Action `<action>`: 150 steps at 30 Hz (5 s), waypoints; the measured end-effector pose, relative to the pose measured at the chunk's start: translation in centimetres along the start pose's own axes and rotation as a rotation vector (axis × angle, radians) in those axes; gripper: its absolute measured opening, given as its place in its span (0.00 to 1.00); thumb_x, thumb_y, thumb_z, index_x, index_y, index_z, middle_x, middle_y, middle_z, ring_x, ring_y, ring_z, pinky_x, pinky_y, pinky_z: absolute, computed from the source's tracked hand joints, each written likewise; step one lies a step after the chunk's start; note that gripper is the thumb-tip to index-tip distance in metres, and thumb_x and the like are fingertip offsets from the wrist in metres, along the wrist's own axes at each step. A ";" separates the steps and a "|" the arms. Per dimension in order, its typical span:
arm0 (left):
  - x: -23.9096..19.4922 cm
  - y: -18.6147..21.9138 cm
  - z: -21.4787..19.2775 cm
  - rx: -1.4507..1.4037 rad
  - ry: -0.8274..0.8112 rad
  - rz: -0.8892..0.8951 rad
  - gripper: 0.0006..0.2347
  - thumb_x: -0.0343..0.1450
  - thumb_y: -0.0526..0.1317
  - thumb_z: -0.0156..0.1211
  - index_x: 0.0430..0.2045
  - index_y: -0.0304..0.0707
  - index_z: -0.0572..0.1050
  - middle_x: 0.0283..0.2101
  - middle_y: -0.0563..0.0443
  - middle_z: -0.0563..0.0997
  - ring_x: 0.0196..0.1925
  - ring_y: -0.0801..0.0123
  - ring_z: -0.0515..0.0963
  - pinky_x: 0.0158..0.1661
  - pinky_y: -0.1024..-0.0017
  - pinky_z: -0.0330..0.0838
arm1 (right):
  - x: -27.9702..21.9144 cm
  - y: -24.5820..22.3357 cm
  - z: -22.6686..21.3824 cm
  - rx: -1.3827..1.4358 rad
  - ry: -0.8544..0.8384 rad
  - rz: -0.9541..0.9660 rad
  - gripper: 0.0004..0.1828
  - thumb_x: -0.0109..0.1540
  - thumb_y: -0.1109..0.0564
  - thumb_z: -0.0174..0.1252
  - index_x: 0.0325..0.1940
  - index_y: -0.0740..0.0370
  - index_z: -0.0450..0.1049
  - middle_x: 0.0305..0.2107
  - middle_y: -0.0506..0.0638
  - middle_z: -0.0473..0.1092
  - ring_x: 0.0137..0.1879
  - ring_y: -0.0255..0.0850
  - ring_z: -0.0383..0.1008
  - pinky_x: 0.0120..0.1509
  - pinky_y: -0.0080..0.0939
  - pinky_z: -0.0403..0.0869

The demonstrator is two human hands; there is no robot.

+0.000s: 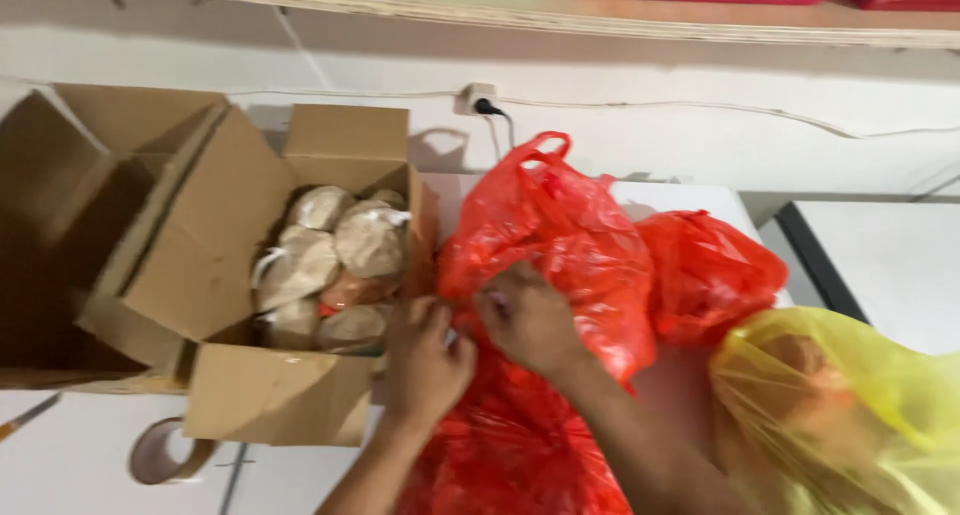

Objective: Packing wrapped grocery items from plastic bags into cardboard boxes.

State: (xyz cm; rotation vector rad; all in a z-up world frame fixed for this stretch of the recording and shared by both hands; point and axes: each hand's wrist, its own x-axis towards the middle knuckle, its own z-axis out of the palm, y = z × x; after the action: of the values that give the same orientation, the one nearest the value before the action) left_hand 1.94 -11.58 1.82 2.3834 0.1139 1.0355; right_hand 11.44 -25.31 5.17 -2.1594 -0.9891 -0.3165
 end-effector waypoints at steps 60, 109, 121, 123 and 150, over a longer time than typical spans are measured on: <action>-6.5 27.1 15.0 -0.403 0.211 -0.412 0.21 0.69 0.37 0.58 0.56 0.27 0.68 0.58 0.31 0.70 0.60 0.43 0.70 0.57 0.53 0.66 | -7.2 17.9 -21.4 -0.018 -0.016 0.165 0.16 0.56 0.61 0.56 0.47 0.62 0.79 0.47 0.56 0.76 0.44 0.50 0.81 0.48 0.46 0.80; -6.6 28.0 16.7 -0.227 -1.026 -0.050 0.14 0.69 0.41 0.53 0.27 0.25 0.79 0.31 0.30 0.82 0.34 0.45 0.84 0.41 0.54 0.80 | -10.8 16.2 -23.4 -0.348 -0.781 0.545 0.18 0.44 0.60 0.65 0.39 0.58 0.80 0.37 0.59 0.80 0.45 0.52 0.82 0.47 0.54 0.79; -3.8 18.9 18.1 -0.257 -0.478 -0.513 0.11 0.67 0.41 0.54 0.36 0.34 0.77 0.37 0.34 0.83 0.44 0.44 0.83 0.44 0.55 0.77 | -12.9 15.7 -18.4 0.218 -0.197 0.675 0.39 0.52 0.33 0.64 0.49 0.70 0.69 0.33 0.65 0.81 0.41 0.57 0.84 0.45 0.53 0.78; -3.5 18.1 16.8 -0.306 -0.416 -0.571 0.12 0.68 0.44 0.56 0.34 0.32 0.77 0.37 0.35 0.83 0.43 0.47 0.83 0.45 0.57 0.76 | -12.3 13.2 -19.2 0.128 -0.230 0.678 0.36 0.52 0.34 0.67 0.43 0.70 0.73 0.31 0.64 0.79 0.40 0.55 0.83 0.45 0.52 0.77; 1.9 -0.8 -1.6 -1.137 0.289 -0.991 0.27 0.68 0.52 0.64 0.57 0.33 0.74 0.57 0.49 0.81 0.56 0.68 0.79 0.55 0.70 0.72 | 3.5 -0.6 5.5 1.837 -0.160 0.589 0.24 0.72 0.47 0.40 0.63 0.64 0.70 0.57 0.57 0.73 0.61 0.51 0.73 0.68 0.55 0.71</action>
State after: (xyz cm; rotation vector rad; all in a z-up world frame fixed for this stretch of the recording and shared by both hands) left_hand 2.26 -9.68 3.58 0.9158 0.5634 0.6266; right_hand 12.93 -19.22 3.34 -0.6198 -0.2691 0.7937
